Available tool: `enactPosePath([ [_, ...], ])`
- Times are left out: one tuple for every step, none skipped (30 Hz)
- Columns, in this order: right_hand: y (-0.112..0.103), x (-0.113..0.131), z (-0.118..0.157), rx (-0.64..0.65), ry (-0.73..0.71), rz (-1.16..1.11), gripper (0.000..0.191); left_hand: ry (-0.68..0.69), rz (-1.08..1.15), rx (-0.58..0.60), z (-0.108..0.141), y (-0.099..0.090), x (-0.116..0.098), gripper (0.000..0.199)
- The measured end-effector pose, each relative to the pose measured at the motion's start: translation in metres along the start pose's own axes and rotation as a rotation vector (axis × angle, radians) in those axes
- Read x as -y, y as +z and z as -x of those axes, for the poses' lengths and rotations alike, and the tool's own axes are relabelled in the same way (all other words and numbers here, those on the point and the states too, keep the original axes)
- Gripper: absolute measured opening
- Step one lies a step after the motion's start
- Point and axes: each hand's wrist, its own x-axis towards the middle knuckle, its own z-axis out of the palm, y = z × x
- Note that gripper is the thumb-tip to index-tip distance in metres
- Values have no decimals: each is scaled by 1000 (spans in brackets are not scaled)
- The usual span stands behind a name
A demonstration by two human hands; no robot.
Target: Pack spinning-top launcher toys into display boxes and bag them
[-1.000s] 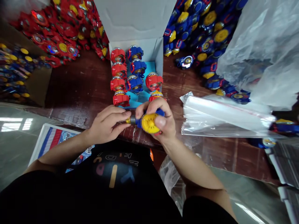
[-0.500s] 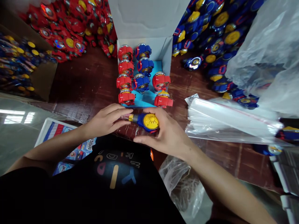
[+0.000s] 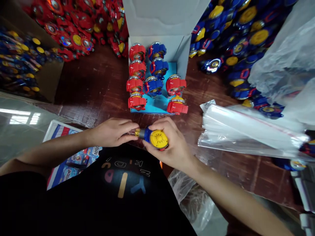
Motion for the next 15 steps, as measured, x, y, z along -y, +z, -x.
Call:
enactPosePath([
  [1,3,-2,-13,79,-41,36,24,-67,-49,0,4,0,33],
  [-1,4,-3,-7,133,-69,38,42,-92,-89,0,6,1,35],
  [-4,5,-4,14,155,-80,44,56,-74,-112,-1,6,1,35],
  [-9,5,-4,45,154,-70,58,58,-17,-109,-2,4,2,34],
  [-16,4,-3,75,126,-38,79,44,69,-80,-3,1,1,31],
  [-24,3,-3,97,72,16,99,20,171,-32,-4,-3,1,29],
  [-32,2,-2,113,4,84,111,-8,275,27,-5,-8,-1,28],
  [-41,2,-1,124,-70,153,113,-35,365,88,-5,-13,-3,29],
  [-49,1,0,135,-134,209,108,-47,427,144,-6,-17,-6,31],
  [-56,1,1,147,-183,246,100,-31,452,171,-7,-21,-8,32],
  [-64,2,1,159,-208,272,93,11,434,152,-10,-25,-10,34],
  [-71,4,1,157,-201,301,87,67,372,83,-13,-29,-10,38],
  [-78,5,1,126,-165,339,82,111,268,-30,-20,-33,-9,43],
  [-84,7,0,79,-99,383,80,127,135,-179,-28,-37,-5,50],
  [-91,9,-2,31,-20,432,79,114,-10,-325,-40,-40,2,57],
])
